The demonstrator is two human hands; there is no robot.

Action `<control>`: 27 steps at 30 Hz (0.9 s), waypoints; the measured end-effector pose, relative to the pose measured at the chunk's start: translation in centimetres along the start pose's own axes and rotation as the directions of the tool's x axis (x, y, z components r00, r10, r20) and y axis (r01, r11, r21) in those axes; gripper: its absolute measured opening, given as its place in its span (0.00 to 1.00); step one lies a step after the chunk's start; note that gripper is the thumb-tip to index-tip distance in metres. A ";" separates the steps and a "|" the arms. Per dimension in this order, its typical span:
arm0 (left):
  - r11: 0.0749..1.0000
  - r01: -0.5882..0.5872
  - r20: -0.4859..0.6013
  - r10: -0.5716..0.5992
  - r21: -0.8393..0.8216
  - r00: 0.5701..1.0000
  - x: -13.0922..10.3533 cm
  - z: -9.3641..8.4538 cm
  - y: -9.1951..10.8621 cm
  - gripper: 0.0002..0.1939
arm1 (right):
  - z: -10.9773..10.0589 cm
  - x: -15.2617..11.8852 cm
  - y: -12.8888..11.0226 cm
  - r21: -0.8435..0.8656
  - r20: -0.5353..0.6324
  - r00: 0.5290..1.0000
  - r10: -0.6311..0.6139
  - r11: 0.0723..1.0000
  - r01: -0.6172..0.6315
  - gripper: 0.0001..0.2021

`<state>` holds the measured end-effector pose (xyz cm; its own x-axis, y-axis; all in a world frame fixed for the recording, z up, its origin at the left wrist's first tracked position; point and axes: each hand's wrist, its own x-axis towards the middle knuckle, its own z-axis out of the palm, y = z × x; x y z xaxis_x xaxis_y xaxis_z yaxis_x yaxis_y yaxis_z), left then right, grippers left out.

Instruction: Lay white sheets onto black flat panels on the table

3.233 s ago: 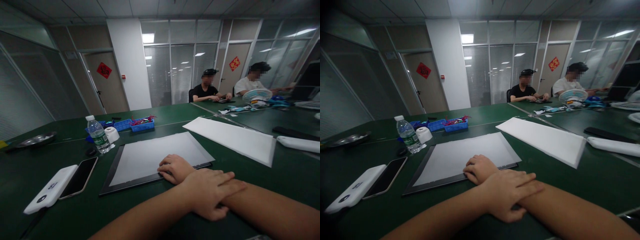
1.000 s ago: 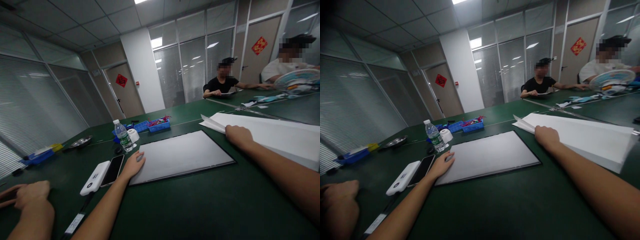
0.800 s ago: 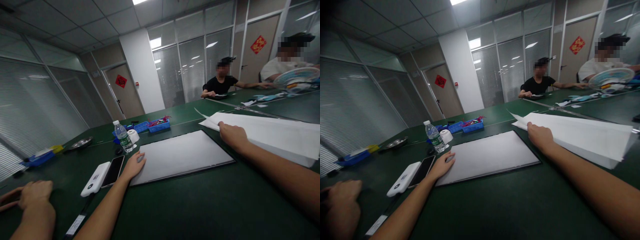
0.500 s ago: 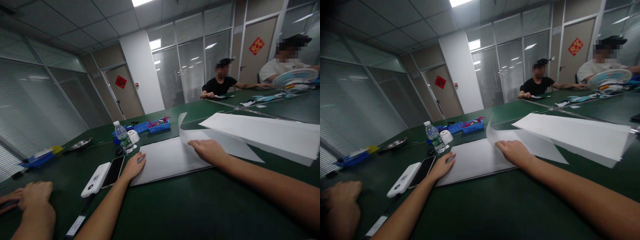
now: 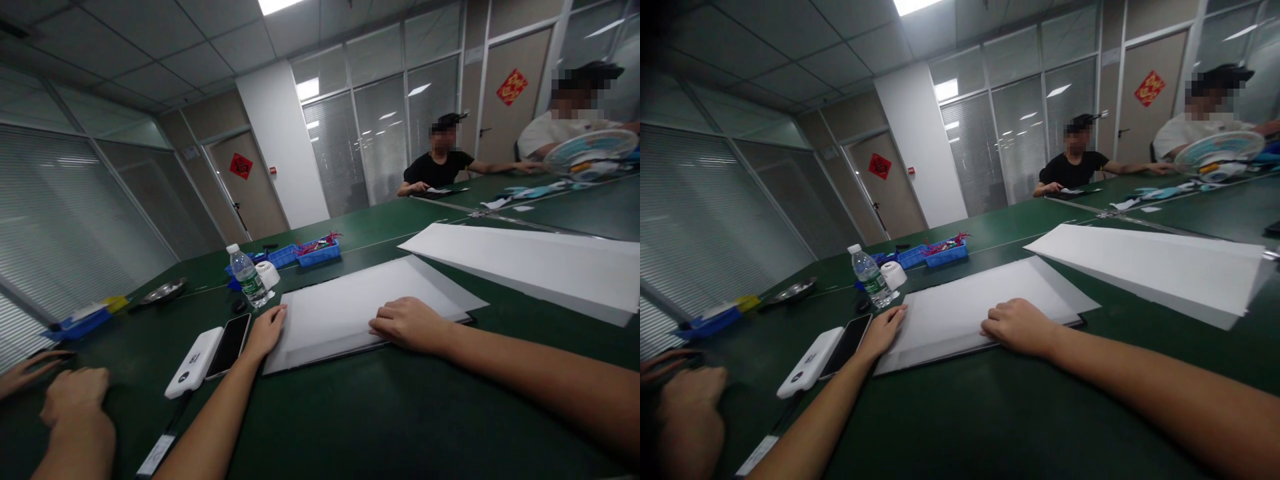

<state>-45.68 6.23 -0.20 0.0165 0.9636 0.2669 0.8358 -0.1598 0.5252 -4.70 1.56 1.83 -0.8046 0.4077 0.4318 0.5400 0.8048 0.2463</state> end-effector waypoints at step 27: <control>0.999 0.004 -0.018 -0.003 0.047 1.000 0.0 0.2 0.0 0.18 | -0.1 -2.2 7.7 0.282 -0.116 0.988 0.101 0.957 -0.065 0.19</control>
<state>-45.57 6.28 -0.32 0.0034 0.9600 0.2800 0.8608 -0.1453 0.4877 1.21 6.78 2.89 -0.7115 0.4341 0.5525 0.4996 0.8655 -0.0366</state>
